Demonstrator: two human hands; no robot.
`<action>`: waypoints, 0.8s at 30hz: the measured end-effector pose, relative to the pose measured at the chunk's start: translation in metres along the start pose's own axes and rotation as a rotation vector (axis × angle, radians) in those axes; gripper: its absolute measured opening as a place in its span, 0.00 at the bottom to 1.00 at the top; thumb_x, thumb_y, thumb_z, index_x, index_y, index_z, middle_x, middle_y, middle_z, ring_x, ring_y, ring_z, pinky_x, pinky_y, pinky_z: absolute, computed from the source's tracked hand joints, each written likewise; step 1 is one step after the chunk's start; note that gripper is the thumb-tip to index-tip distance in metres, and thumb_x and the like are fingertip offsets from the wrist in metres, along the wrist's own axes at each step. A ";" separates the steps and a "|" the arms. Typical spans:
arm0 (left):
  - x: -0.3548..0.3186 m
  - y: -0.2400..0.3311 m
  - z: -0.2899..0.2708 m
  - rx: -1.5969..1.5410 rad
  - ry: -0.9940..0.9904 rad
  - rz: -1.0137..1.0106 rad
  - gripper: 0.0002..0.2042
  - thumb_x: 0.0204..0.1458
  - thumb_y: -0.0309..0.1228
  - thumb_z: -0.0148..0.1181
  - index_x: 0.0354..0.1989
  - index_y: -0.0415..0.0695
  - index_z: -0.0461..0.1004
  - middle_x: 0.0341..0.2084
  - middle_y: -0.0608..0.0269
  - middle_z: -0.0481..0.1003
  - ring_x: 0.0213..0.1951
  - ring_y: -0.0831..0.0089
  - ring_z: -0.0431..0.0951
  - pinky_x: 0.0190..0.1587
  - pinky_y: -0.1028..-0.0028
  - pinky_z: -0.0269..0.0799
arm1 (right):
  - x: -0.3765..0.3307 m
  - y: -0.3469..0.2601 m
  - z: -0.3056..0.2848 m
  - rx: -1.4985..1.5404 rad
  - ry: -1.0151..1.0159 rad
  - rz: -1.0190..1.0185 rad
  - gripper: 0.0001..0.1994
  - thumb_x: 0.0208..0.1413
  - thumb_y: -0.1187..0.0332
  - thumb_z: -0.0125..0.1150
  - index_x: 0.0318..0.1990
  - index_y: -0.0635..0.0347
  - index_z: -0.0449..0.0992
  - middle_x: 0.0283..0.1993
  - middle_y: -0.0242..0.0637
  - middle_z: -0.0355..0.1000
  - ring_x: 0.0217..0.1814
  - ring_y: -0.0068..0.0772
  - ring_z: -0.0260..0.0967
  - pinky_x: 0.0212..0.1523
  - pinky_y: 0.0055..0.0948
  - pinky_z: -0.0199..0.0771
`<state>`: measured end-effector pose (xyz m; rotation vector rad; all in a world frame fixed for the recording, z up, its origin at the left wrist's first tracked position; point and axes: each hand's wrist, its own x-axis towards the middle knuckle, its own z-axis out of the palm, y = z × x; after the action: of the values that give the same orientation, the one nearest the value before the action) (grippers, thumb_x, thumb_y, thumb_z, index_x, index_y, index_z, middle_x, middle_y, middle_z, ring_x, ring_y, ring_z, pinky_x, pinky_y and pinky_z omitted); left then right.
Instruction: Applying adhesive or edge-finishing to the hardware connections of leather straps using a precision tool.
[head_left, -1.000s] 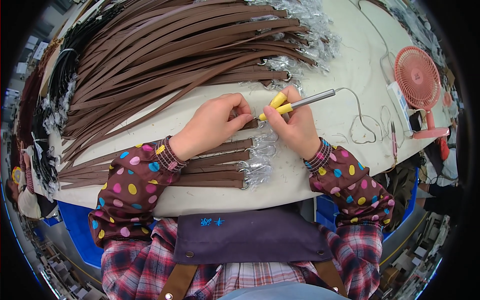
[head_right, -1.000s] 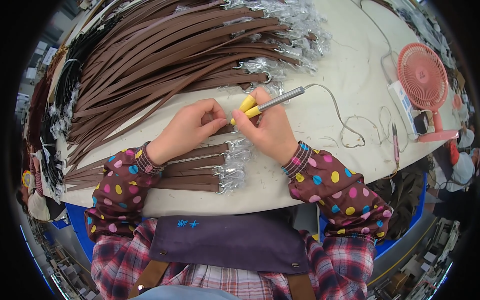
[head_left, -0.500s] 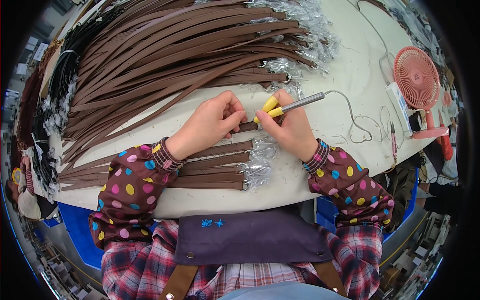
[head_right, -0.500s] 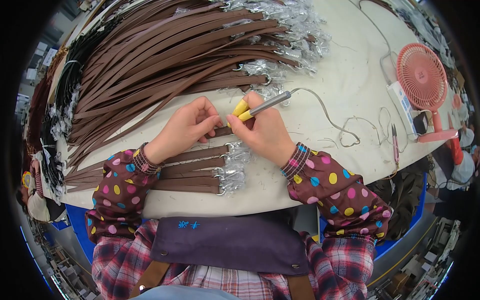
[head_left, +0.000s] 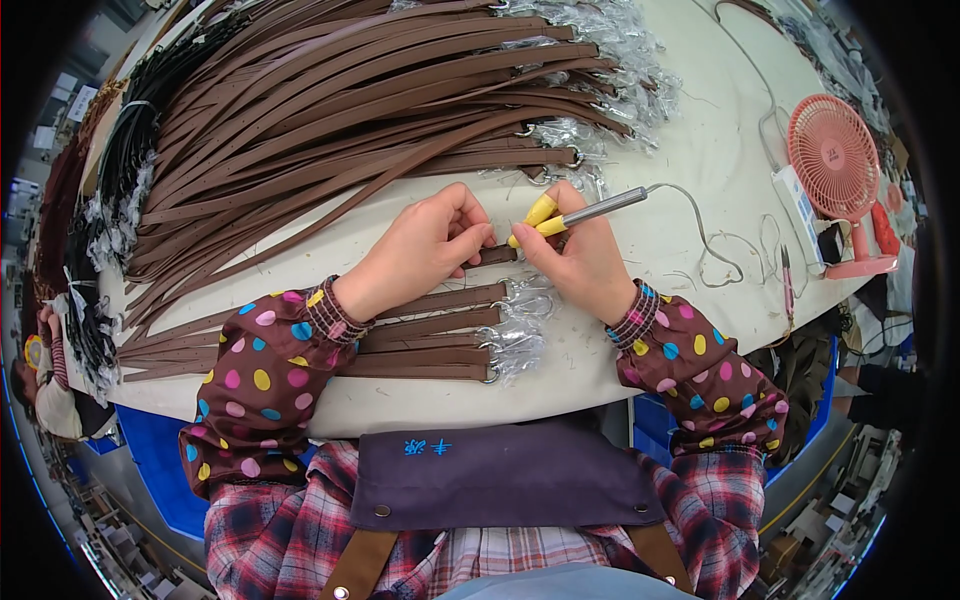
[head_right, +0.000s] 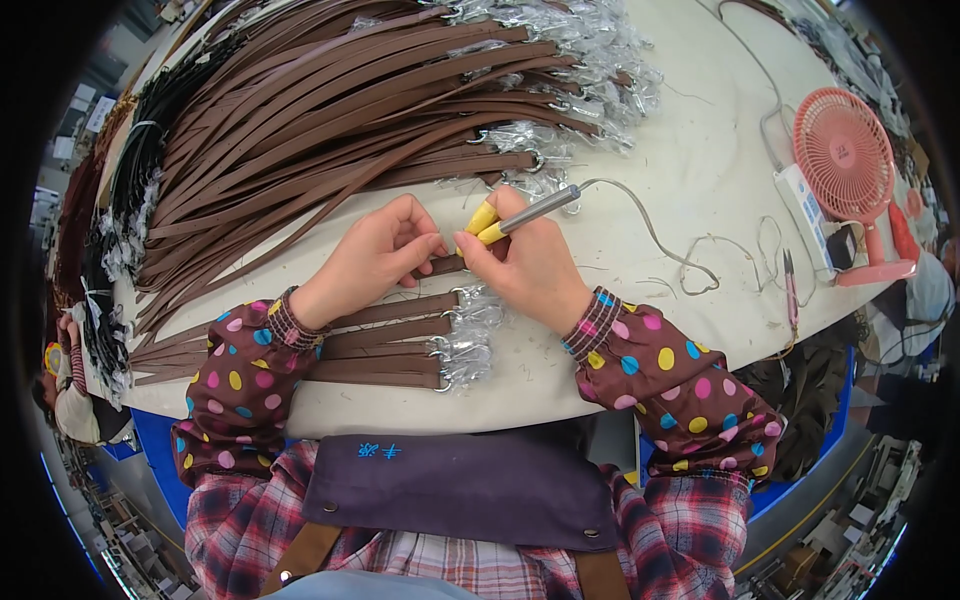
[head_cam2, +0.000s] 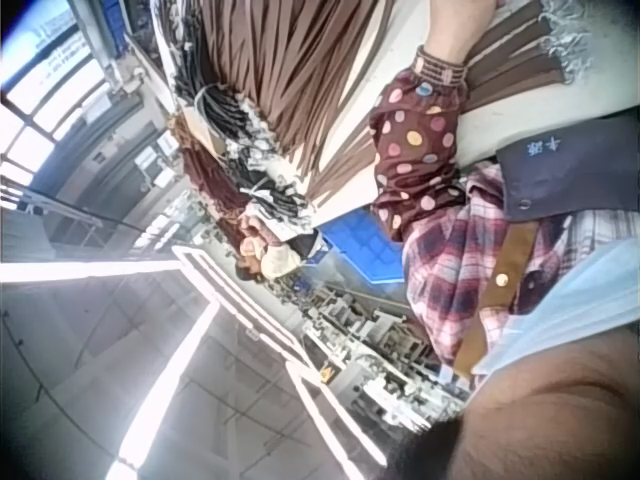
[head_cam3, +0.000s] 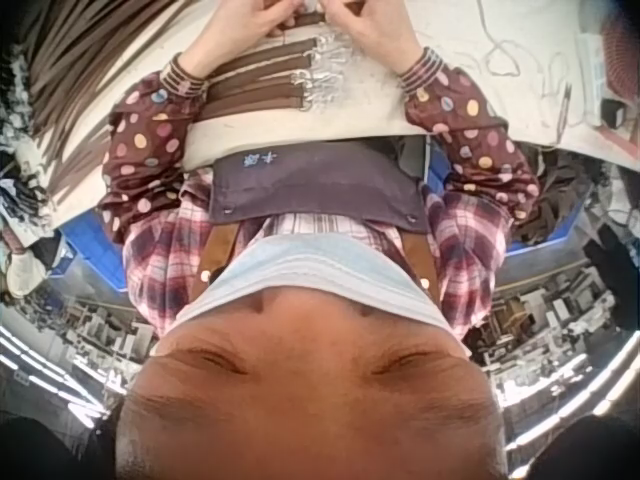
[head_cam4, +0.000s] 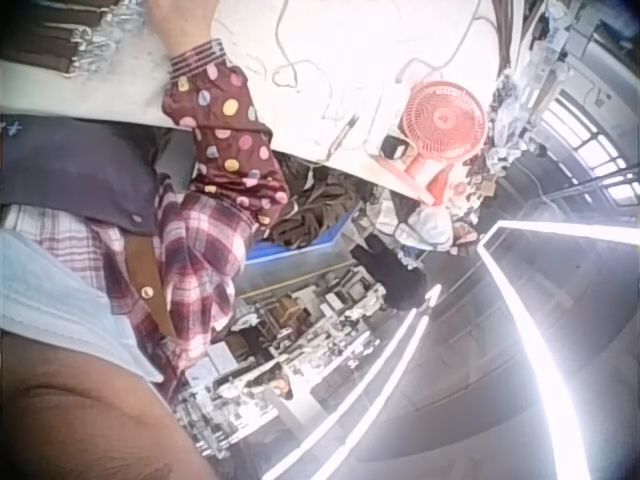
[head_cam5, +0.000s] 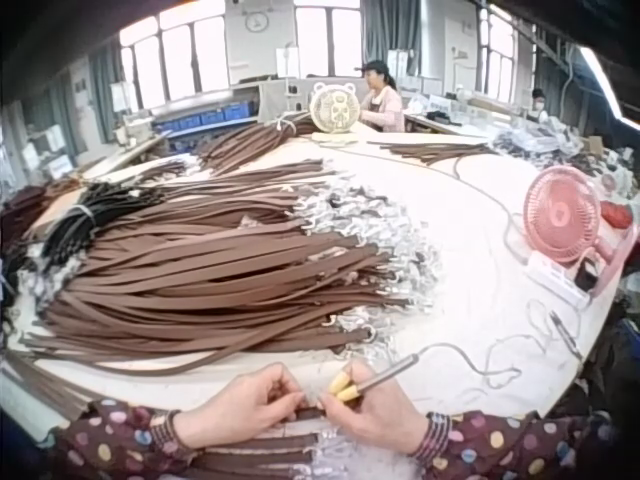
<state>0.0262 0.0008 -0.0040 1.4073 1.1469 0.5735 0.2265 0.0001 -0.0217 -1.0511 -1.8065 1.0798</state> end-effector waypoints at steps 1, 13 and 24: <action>0.000 0.000 0.000 0.002 -0.001 0.000 0.07 0.57 0.28 0.53 0.34 0.38 0.64 0.25 0.64 0.73 0.26 0.81 0.72 0.26 0.79 0.71 | 0.000 0.000 0.000 -0.002 0.001 -0.003 0.13 0.53 0.70 0.61 0.34 0.63 0.60 0.23 0.32 0.65 0.22 0.18 0.64 0.22 0.20 0.64; -0.001 0.003 -0.002 0.008 0.007 -0.028 0.07 0.57 0.29 0.53 0.35 0.39 0.64 0.28 0.65 0.73 0.27 0.83 0.72 0.26 0.81 0.70 | 0.000 -0.002 0.000 0.031 -0.013 0.025 0.12 0.53 0.71 0.60 0.34 0.63 0.60 0.24 0.33 0.67 0.22 0.17 0.65 0.22 0.19 0.65; -0.010 0.011 -0.006 0.689 0.047 0.268 0.10 0.46 0.36 0.64 0.31 0.44 0.72 0.31 0.64 0.74 0.32 0.64 0.76 0.33 0.67 0.69 | -0.001 0.004 -0.013 -0.257 -0.028 -0.301 0.12 0.48 0.73 0.63 0.41 0.61 0.72 0.32 0.38 0.71 0.33 0.38 0.70 0.35 0.29 0.70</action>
<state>0.0205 -0.0031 0.0103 2.1698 1.2630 0.4081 0.2399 0.0042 -0.0215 -0.8733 -2.0868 0.6983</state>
